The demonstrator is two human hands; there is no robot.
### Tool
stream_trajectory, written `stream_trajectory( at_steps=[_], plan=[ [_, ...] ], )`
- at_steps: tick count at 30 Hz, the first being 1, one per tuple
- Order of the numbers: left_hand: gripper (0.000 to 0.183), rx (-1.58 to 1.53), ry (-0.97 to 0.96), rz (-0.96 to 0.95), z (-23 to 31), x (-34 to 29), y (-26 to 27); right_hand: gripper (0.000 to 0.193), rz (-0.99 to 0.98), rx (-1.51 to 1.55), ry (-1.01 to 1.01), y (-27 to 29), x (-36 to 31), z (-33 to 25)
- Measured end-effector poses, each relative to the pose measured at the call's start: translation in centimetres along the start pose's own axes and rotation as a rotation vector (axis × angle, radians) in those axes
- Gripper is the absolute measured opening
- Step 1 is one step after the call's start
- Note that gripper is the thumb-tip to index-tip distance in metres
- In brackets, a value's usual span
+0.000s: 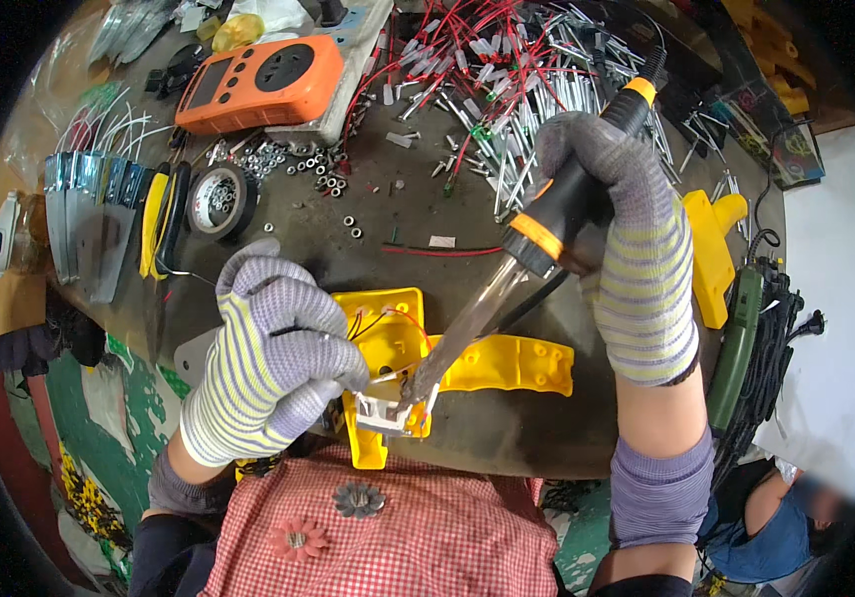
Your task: Assembling the internal components and housing of a yellow handheld electronic device, involving soldering and screw fastening.
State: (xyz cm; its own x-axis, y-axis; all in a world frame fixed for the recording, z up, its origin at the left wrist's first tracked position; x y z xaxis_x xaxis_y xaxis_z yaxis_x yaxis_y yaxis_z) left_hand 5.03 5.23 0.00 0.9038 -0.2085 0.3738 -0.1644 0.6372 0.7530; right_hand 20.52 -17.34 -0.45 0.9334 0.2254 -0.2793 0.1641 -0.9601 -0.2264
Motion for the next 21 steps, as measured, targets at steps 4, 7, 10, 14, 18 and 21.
stream_trajectory(
  at_steps=[4, 7, 10, 14, 18, 21],
  plan=[
    [0.012, 0.008, 0.011, -0.012, -0.1, -0.2, 0.2, 0.033, 0.164, 0.039, 0.075, -1.6, -0.4, 0.1],
    [0.013, -0.023, 0.025, 0.003, -0.2, -0.3, 0.0, 0.038, 0.096, 0.04, 0.051, -1.3, -0.7, 0.3],
    [0.013, -0.027, 0.038, -0.009, 0.1, -0.2, 0.1, 0.038, 0.147, 0.054, 0.059, -1.5, -0.9, 0.4],
    [0.018, -0.015, 0.018, 0.008, 0.1, -0.5, -0.2, 0.037, 0.038, 0.044, 0.075, -0.8, -0.8, 0.5],
    [0.017, -0.004, 0.018, 0.0, 0.0, -0.4, -0.1, 0.037, -0.021, 0.043, 0.057, -0.6, -0.4, 0.8],
    [0.016, -0.014, 0.025, 0.002, 0.0, -0.4, -0.1, 0.037, 0.086, 0.037, 0.037, -1.1, -0.8, 0.6]
  ],
)
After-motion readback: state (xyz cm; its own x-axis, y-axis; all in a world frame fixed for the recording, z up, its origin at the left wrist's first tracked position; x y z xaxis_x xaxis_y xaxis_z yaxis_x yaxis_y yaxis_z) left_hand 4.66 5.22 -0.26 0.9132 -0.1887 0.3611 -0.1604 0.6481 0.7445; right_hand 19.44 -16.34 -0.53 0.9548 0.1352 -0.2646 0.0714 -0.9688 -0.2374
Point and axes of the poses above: each hand's wrist, its own x-axis towards the middle knuckle, its own y-axis out of the back of the hand, z = x × y, the point moved 2 cm from there along x, towards the middle knuckle, and after that the axes turned 7 degrees about z, right-handed, at the moved point
